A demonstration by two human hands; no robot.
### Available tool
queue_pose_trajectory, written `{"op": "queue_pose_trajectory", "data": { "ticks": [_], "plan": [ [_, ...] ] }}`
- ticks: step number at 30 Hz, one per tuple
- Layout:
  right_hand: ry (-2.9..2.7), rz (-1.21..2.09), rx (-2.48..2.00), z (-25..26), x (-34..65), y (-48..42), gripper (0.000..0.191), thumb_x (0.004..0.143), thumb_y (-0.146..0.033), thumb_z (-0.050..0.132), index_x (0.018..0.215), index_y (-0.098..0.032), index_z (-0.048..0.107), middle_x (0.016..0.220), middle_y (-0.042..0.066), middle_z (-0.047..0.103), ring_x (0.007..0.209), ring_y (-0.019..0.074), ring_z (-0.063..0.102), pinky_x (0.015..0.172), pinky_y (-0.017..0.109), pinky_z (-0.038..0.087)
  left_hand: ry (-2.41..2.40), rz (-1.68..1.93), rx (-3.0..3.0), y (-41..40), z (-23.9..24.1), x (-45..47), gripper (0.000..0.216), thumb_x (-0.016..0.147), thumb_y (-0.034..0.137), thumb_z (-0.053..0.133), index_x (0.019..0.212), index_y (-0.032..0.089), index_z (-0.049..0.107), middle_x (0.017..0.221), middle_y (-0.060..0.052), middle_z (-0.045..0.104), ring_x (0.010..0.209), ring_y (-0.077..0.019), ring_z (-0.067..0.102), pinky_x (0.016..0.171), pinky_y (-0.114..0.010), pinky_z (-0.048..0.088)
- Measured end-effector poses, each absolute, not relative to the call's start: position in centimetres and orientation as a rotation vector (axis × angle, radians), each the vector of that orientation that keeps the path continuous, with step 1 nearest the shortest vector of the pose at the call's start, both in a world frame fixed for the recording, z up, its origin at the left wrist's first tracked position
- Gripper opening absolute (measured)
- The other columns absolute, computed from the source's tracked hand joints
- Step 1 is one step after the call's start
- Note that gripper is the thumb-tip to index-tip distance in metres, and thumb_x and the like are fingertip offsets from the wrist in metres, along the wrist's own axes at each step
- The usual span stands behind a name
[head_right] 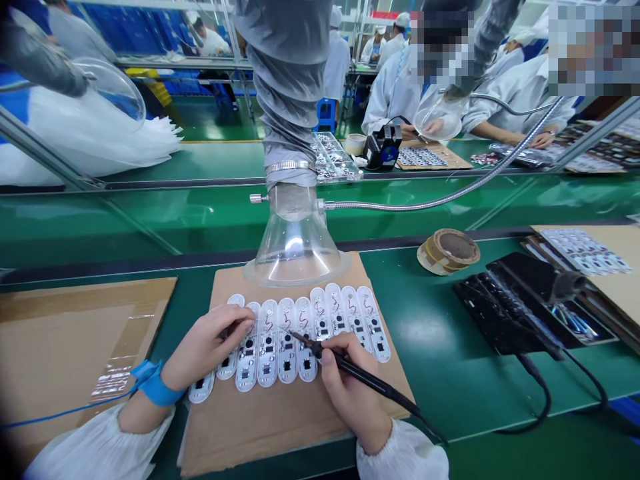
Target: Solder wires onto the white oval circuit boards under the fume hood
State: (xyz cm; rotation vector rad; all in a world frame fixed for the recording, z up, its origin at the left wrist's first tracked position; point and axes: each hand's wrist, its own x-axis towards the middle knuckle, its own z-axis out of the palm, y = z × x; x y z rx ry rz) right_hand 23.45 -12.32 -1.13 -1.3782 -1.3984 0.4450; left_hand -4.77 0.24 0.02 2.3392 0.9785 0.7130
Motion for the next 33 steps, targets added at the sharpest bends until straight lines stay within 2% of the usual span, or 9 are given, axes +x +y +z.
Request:
{"op": "queue_pose_trajectory", "data": {
  "ticks": [9,17,26,30,33],
  "plan": [
    [-1.402,0.426,-1.399,-1.34,23.45,-12.20,0.024,0.117,-0.040,0.064,0.100,-0.025,0.072,0.078,0.001,0.073,0.060,0.0185,0.069,0.056,0.026,0.059,0.986,0.727,2.356,0.22,0.13,-4.71,0.020,0.115,0.026,0.055,0.105,0.025,0.072,0.094,-0.003,0.080,0.081,-0.0207,0.072,0.076,-0.034,0.052],
    [-1.390,0.443,-1.392,-1.31,23.43,-12.29,0.025,0.117,-0.042,0.064,0.100,-0.026,0.072,0.077,-0.001,0.072,0.059,0.0175,0.067,0.055,0.025,0.058,0.955,0.747,2.392,0.23,0.25,-4.67,0.017,0.114,0.023,0.057,0.107,0.026,0.072,0.087,0.001,0.076,0.079,-0.0199,0.069,0.077,-0.033,0.052],
    [-1.363,0.457,-1.391,-1.23,23.46,-12.29,0.029,0.118,-0.046,0.064,0.100,-0.025,0.073,0.075,0.000,0.070,0.054,0.0173,0.062,0.052,0.027,0.055,0.987,0.732,2.396,0.13,0.38,-4.79,0.022,0.116,0.028,0.053,0.104,0.025,0.072,0.091,-0.002,0.079,0.079,-0.0202,0.070,0.076,-0.034,0.053],
    [-1.339,0.441,-1.377,-1.39,23.49,-12.41,0.027,0.119,-0.045,0.064,0.102,-0.026,0.073,0.072,-0.002,0.067,0.052,0.0158,0.059,0.050,0.025,0.052,0.990,0.773,2.382,0.10,0.48,-4.86,0.020,0.115,0.028,0.054,0.105,0.025,0.071,0.085,-0.001,0.075,0.074,-0.0192,0.067,0.073,-0.033,0.051],
    [-1.361,0.446,-1.365,-1.39,23.48,-12.45,0.023,0.119,-0.042,0.064,0.103,-0.027,0.073,0.074,-0.003,0.070,0.055,0.0157,0.063,0.053,0.023,0.053,0.994,0.763,2.385,0.15,0.40,-4.89,0.021,0.116,0.028,0.054,0.103,0.024,0.070,0.084,0.000,0.074,0.074,-0.0191,0.067,0.072,-0.032,0.051]
  ]
}}
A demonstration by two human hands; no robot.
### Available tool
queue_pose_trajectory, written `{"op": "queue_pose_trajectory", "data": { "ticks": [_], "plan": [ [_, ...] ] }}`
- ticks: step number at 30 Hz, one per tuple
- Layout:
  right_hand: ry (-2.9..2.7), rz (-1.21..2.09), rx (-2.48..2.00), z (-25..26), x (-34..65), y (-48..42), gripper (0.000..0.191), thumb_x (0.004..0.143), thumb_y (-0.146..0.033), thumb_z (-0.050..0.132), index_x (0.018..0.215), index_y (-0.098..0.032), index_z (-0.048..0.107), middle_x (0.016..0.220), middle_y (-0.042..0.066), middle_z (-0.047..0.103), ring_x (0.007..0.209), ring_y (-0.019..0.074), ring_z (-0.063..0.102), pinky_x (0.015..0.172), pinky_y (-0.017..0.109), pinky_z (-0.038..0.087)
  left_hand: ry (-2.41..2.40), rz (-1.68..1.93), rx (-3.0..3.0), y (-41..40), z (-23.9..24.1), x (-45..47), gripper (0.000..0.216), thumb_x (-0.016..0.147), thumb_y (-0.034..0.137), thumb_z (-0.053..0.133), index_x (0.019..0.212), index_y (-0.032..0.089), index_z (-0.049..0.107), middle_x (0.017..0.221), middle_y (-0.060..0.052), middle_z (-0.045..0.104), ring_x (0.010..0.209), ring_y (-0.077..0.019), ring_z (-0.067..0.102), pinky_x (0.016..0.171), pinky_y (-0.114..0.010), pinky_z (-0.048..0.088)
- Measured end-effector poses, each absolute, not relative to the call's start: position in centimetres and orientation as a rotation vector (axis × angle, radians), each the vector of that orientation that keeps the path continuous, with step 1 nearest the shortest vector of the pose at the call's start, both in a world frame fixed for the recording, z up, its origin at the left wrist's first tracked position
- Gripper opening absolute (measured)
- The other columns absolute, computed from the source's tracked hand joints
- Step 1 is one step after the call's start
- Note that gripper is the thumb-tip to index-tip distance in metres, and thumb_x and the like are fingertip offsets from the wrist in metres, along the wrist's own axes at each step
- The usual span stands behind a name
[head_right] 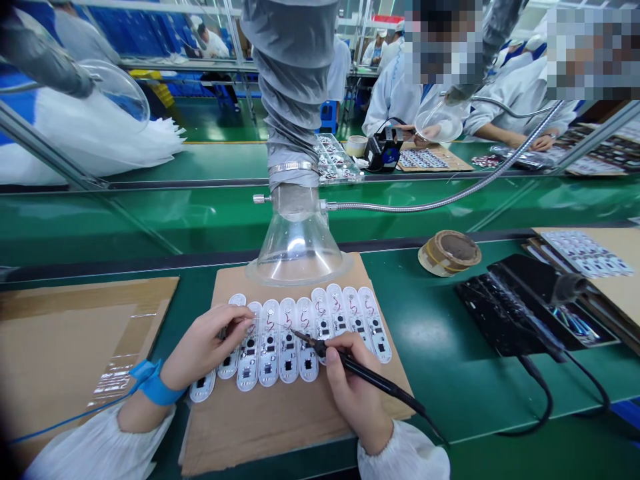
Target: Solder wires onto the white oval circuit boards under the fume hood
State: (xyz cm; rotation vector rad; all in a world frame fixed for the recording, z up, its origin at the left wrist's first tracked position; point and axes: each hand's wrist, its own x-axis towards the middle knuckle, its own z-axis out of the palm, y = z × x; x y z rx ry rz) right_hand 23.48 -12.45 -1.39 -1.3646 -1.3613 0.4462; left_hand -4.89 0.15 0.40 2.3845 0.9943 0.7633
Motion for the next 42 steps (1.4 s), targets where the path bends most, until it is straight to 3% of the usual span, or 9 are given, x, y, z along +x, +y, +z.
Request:
{"op": "queue_pose_trajectory", "data": {
  "ticks": [5,18,42],
  "plan": [
    [-1.394,0.445,-1.359,-1.26,23.44,-12.32,0.019,0.117,-0.036,0.065,0.103,-0.027,0.072,0.081,-0.001,0.074,0.063,0.0172,0.071,0.059,0.024,0.059,0.951,0.740,2.433,0.25,0.16,-4.81,0.022,0.118,0.030,0.056,0.103,0.024,0.071,0.088,0.000,0.078,0.078,-0.0199,0.069,0.077,-0.034,0.052],
    [-1.405,0.456,-1.372,-1.41,23.38,-12.32,0.014,0.117,-0.032,0.064,0.105,-0.028,0.071,0.080,-0.003,0.072,0.063,0.0162,0.069,0.059,0.022,0.056,0.881,0.757,2.513,0.32,0.43,-4.54,0.033,0.122,0.033,0.051,0.098,0.024,0.071,0.081,0.002,0.076,0.076,-0.0184,0.070,0.075,-0.033,0.052],
    [-1.421,0.503,-1.353,-2.05,23.50,-12.42,0.016,0.120,-0.038,0.064,0.109,-0.028,0.071,0.086,-0.001,0.074,0.070,0.0165,0.073,0.063,0.022,0.060,0.916,0.796,2.444,0.25,0.30,-4.97,0.020,0.113,0.023,0.060,0.095,0.023,0.069,0.078,0.002,0.072,0.070,-0.0176,0.063,0.072,-0.031,0.050]
  ]
}}
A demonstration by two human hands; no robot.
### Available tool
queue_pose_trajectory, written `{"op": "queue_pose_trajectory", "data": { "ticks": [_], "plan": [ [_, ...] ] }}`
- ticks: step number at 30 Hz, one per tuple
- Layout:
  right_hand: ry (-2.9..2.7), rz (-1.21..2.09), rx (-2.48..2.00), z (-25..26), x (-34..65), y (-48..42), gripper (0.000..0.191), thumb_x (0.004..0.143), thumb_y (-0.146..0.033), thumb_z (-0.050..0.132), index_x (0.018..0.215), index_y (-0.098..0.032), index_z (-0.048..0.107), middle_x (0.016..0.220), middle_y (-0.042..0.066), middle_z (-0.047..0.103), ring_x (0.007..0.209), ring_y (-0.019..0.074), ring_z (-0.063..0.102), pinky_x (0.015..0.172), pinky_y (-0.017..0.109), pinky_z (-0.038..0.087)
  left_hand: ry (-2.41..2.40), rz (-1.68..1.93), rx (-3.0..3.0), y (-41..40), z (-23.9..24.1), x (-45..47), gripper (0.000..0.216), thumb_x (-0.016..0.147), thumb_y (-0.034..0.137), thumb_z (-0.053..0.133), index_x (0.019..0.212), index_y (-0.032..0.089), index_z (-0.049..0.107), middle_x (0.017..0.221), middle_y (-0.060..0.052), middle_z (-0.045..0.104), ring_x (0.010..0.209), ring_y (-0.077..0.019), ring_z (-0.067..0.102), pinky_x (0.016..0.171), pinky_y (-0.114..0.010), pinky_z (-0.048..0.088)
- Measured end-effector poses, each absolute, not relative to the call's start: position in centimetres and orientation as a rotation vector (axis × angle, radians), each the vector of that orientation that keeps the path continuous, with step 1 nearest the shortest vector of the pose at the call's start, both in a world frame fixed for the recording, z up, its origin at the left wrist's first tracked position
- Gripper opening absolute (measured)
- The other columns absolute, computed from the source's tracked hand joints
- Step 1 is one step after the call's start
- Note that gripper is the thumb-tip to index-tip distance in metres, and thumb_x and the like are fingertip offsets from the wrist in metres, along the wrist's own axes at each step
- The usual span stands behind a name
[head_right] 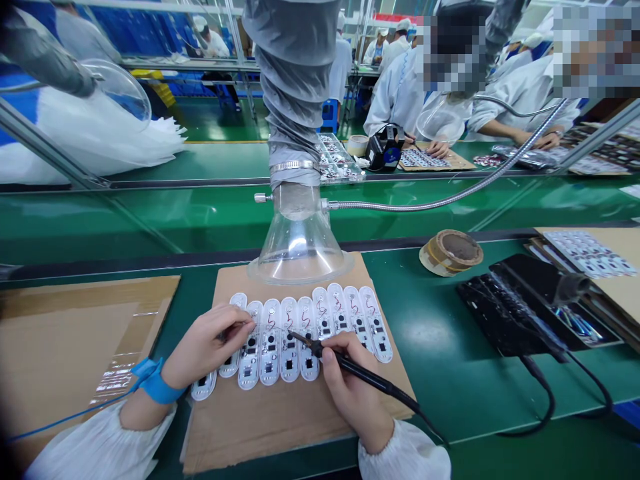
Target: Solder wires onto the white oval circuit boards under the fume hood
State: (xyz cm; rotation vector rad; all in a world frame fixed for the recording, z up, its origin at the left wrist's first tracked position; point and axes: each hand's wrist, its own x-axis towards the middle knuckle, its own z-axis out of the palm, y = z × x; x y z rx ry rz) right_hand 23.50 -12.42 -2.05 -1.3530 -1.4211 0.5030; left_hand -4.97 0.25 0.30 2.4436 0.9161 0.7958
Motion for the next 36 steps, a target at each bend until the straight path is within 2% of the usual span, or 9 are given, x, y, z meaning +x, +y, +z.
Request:
{"op": "queue_pose_trajectory", "data": {
  "ticks": [20,28,33,36],
  "plan": [
    [-1.400,0.559,-1.357,-2.22,23.58,-12.48,0.022,0.119,-0.043,0.064,0.108,-0.027,0.074,0.088,0.001,0.076,0.071,0.0191,0.075,0.063,0.025,0.063,0.899,0.765,2.469,0.29,0.30,-5.04,0.025,0.115,0.025,0.057,0.092,0.023,0.068,0.077,0.001,0.071,0.070,-0.0178,0.064,0.071,-0.032,0.050],
    [-1.384,0.543,-1.388,-1.75,23.49,-12.31,0.032,0.119,-0.051,0.062,0.103,-0.026,0.074,0.082,0.002,0.073,0.063,0.0195,0.069,0.056,0.028,0.056,0.924,0.760,2.461,0.23,0.33,-5.09,0.022,0.114,0.024,0.059,0.095,0.023,0.069,0.078,0.001,0.072,0.071,-0.0177,0.065,0.071,-0.032,0.050],
    [-1.323,0.555,-1.375,-1.58,23.42,-12.41,0.028,0.120,-0.050,0.063,0.106,-0.026,0.072,0.074,-0.002,0.067,0.054,0.0161,0.060,0.053,0.026,0.051,0.915,0.800,2.455,0.23,0.49,-5.17,0.021,0.113,0.023,0.060,0.093,0.023,0.068,0.074,0.003,0.067,0.068,-0.0164,0.062,0.066,-0.029,0.047],
    [-1.322,0.576,-1.370,-1.64,23.47,-12.45,0.028,0.119,-0.049,0.065,0.105,-0.026,0.072,0.071,-0.002,0.065,0.055,0.0165,0.060,0.053,0.026,0.050,0.916,0.812,2.455,0.24,0.62,-5.13,0.022,0.112,0.023,0.060,0.091,0.023,0.067,0.071,0.003,0.064,0.066,-0.0156,0.060,0.064,-0.028,0.046]
  ]
}}
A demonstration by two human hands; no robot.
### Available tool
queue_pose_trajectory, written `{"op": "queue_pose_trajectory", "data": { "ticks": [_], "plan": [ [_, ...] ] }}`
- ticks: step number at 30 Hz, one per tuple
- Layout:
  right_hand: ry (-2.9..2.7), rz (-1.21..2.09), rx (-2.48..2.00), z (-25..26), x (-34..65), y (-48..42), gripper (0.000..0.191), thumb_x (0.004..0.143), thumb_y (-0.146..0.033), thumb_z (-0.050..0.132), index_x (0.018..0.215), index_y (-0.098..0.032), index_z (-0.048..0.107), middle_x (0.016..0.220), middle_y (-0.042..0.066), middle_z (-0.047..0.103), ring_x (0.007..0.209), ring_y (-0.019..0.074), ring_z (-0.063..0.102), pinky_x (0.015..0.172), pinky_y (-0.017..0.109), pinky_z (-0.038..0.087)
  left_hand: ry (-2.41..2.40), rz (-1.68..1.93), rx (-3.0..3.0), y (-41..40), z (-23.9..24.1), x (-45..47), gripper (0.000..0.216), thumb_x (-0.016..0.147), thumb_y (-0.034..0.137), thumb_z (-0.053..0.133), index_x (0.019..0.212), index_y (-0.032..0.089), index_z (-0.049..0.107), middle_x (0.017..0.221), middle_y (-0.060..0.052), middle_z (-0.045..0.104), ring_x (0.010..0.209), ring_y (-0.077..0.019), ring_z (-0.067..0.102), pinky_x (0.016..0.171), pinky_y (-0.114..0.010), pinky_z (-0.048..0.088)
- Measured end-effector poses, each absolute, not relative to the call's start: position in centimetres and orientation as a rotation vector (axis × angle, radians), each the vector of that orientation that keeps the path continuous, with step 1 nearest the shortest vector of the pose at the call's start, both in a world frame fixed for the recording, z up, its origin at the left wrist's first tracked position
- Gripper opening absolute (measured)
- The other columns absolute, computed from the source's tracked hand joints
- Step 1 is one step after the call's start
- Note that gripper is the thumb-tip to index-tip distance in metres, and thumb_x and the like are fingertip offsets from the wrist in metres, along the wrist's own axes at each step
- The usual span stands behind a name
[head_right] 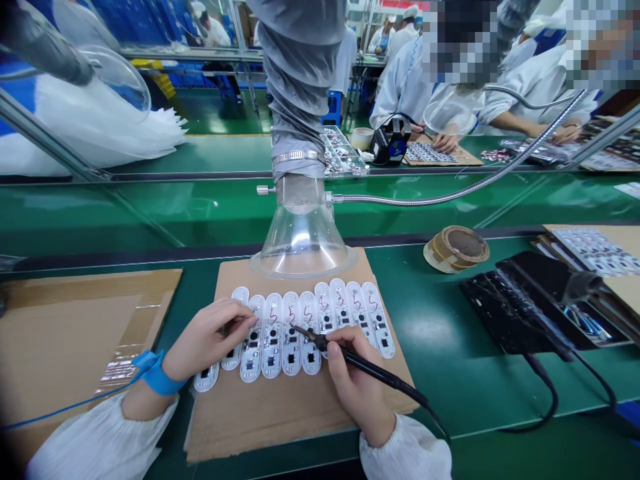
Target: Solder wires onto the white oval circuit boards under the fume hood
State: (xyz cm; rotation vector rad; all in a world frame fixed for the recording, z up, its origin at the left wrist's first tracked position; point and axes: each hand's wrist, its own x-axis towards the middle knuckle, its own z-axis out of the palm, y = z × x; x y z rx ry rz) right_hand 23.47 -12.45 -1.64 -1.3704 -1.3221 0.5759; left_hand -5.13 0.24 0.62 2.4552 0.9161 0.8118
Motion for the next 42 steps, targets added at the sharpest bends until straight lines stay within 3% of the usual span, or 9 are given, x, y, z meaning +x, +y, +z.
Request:
{"op": "queue_pose_trajectory", "data": {
  "ticks": [18,25,31,37,39,42],
  "plan": [
    [-1.413,0.551,-1.386,-1.6,23.4,-12.2,0.033,0.119,-0.051,0.061,0.103,-0.026,0.073,0.079,0.001,0.072,0.061,0.0185,0.069,0.056,0.027,0.058,0.897,0.761,2.487,0.2,0.7,-4.9,0.030,0.114,0.025,0.057,0.086,0.023,0.067,0.072,0.001,0.069,0.068,-0.0167,0.062,0.068,-0.031,0.049],
    [-1.455,0.586,-1.383,-1.8,23.5,-12.4,0.018,0.117,-0.041,0.065,0.108,-0.027,0.073,0.086,0.002,0.074,0.067,0.0194,0.071,0.059,0.027,0.060,0.853,0.784,2.568,0.3,0.5,-4.9,0.028,0.115,0.023,0.057,0.090,0.023,0.068,0.072,0.002,0.069,0.067,-0.0169,0.061,0.069,-0.031,0.048],
    [-1.423,0.607,-1.406,-2.0,23.6,-12.6,0.024,0.117,-0.047,0.065,0.106,-0.027,0.074,0.085,0.003,0.074,0.066,0.0203,0.069,0.060,0.029,0.060,0.840,0.728,2.606,0.3,0.6,-4.7,0.029,0.116,0.024,0.055,0.089,0.023,0.068,0.074,0.002,0.072,0.065,-0.0162,0.062,0.071,-0.032,0.049],
    [-1.151,0.494,-1.345,-2.2,23.5,-12.6,0.033,0.117,-0.054,0.066,0.101,-0.025,0.071,0.076,0.000,0.068,0.055,0.0172,0.062,0.051,0.028,0.052,1.085,0.959,2.254,0.2,0.9,-6.0,0.019,0.113,0.026,0.055,0.107,0.023,0.073,0.094,-0.006,0.081,0.083,-0.0203,0.076,0.074,-0.032,0.059],
    [-1.112,0.502,-1.328,-2.2,23.4,-12.5,0.032,0.117,-0.053,0.066,0.102,-0.025,0.071,0.074,-0.001,0.066,0.054,0.0166,0.061,0.050,0.027,0.052,1.166,1.058,2.006,0.6,0.7,-6.7,0.019,0.114,0.031,0.055,0.113,0.023,0.073,0.083,-0.003,0.076,0.071,-0.0185,0.072,0.065,-0.030,0.058],
    [-1.144,0.528,-1.311,-2.4,23.5,-12.6,0.028,0.117,-0.050,0.068,0.104,-0.025,0.071,0.076,-0.001,0.066,0.056,0.0164,0.062,0.054,0.027,0.053,1.173,1.074,1.733,1.4,0.5,-8.0,0.023,0.117,0.038,0.055,0.116,0.024,0.073,0.062,0.006,0.054,0.048,-0.0130,0.050,0.048,-0.026,0.044]
  ]
}}
